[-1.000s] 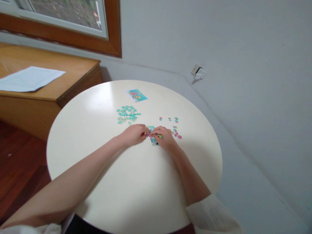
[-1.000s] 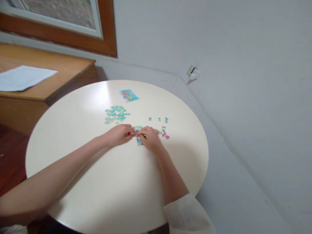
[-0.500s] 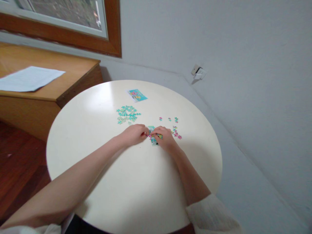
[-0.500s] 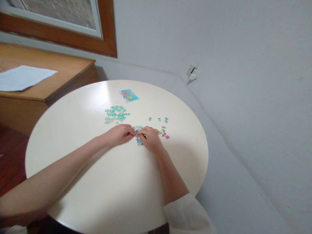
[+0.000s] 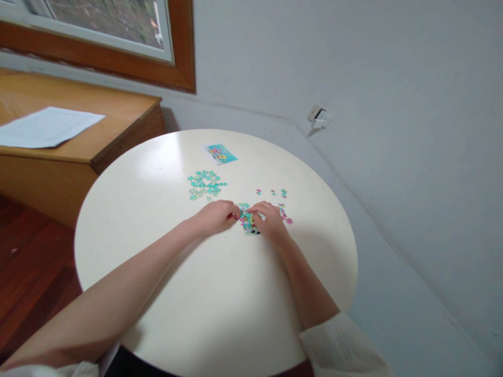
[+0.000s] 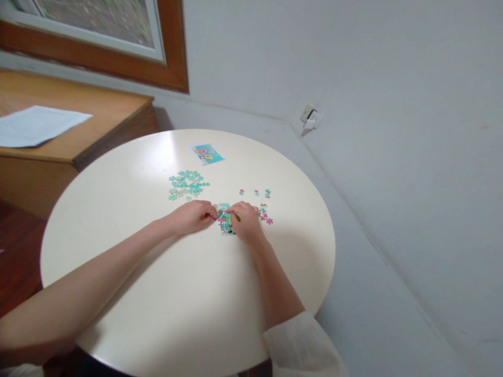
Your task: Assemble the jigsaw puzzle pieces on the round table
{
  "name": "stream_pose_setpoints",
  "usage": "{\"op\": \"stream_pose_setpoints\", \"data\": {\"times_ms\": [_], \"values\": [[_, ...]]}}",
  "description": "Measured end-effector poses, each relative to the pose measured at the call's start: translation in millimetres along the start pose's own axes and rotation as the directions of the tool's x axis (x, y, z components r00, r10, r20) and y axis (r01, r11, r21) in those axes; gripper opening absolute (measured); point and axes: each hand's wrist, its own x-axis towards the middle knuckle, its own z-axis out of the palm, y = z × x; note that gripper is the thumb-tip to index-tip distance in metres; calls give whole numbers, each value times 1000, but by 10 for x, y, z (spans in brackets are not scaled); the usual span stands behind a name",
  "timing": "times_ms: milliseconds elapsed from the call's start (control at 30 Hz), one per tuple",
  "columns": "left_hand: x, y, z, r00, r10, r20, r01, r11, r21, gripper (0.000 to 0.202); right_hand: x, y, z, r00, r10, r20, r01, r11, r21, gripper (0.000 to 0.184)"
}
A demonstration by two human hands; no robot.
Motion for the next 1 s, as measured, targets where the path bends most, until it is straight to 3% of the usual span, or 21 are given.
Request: {"op": "stream_pose_setpoints", "data": {"times_ms": [300,600,1000], "values": [[3,0,-2,1000,-17,8,17,1000,-4,27,14,57,-56,991,85,-103,-94,993,-76,24],[5,6,-3,999,-26,19,26,1000,-17,28,20,205,-185,954,163,-253,-185,980,-68,25],[-6,4,-9,1000,-28,7,29,999,-32,27,-58,574,-409,830,374,-413,-447,890,-92,28]]}}
